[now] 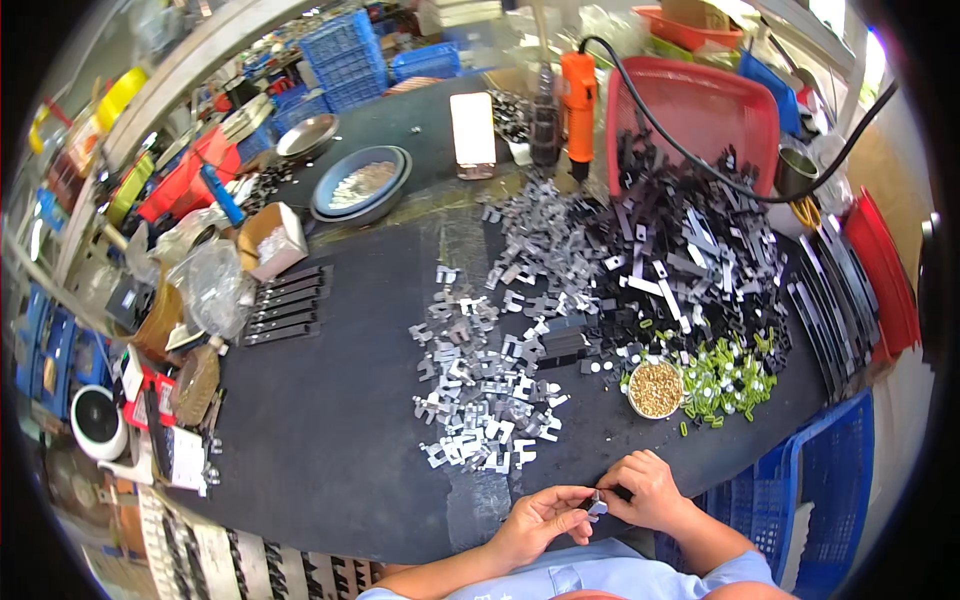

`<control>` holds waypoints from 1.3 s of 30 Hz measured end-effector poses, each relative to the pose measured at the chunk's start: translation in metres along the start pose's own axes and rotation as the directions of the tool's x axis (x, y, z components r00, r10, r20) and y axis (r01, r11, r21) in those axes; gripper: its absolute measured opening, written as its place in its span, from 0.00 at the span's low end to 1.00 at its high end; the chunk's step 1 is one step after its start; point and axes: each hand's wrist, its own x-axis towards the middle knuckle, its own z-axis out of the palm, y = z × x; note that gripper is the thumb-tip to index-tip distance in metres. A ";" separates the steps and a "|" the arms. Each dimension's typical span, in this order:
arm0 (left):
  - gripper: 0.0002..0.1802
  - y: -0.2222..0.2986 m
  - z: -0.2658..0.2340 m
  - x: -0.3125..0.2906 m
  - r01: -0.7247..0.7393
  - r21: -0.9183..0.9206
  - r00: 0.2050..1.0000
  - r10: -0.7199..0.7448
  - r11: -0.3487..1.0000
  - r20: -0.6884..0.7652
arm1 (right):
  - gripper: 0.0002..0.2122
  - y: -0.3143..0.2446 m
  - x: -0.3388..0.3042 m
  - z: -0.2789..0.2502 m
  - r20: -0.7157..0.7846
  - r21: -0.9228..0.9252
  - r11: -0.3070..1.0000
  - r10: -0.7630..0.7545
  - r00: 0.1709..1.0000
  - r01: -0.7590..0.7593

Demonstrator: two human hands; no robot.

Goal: Assembling small metal and plastic hardware components at a workbench.

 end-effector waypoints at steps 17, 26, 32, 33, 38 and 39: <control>0.16 -0.011 0.009 0.000 -0.082 -0.132 0.991 0.067 0.988 -0.115 | 0.07 -0.039 0.013 -0.024 -0.054 0.112 0.993 -0.029 0.998 0.035; 0.15 -0.010 0.003 0.003 -0.101 -0.257 0.994 0.087 0.961 -0.064 | 0.06 -0.049 0.032 -0.025 -0.006 0.057 0.992 -0.109 0.994 0.109; 0.16 -0.011 0.004 0.001 -0.123 -0.280 0.991 0.105 0.952 -0.077 | 0.07 -0.052 0.038 -0.019 -0.029 0.038 0.990 -0.136 0.990 0.137; 0.16 -0.009 0.005 0.001 -0.107 -0.275 0.994 0.093 0.956 -0.062 | 0.07 -0.052 0.039 -0.018 -0.032 0.033 0.989 -0.140 0.990 0.141; 0.16 -0.012 0.006 -0.002 -0.085 -0.285 0.996 0.082 0.955 -0.022 | 0.07 -0.054 0.033 -0.014 -0.067 0.037 0.989 -0.139 0.988 0.142; 0.17 -0.013 0.006 -0.003 -0.080 -0.272 0.997 0.077 0.959 -0.022 | 0.07 -0.056 0.031 -0.014 -0.069 0.048 0.990 -0.129 0.989 0.133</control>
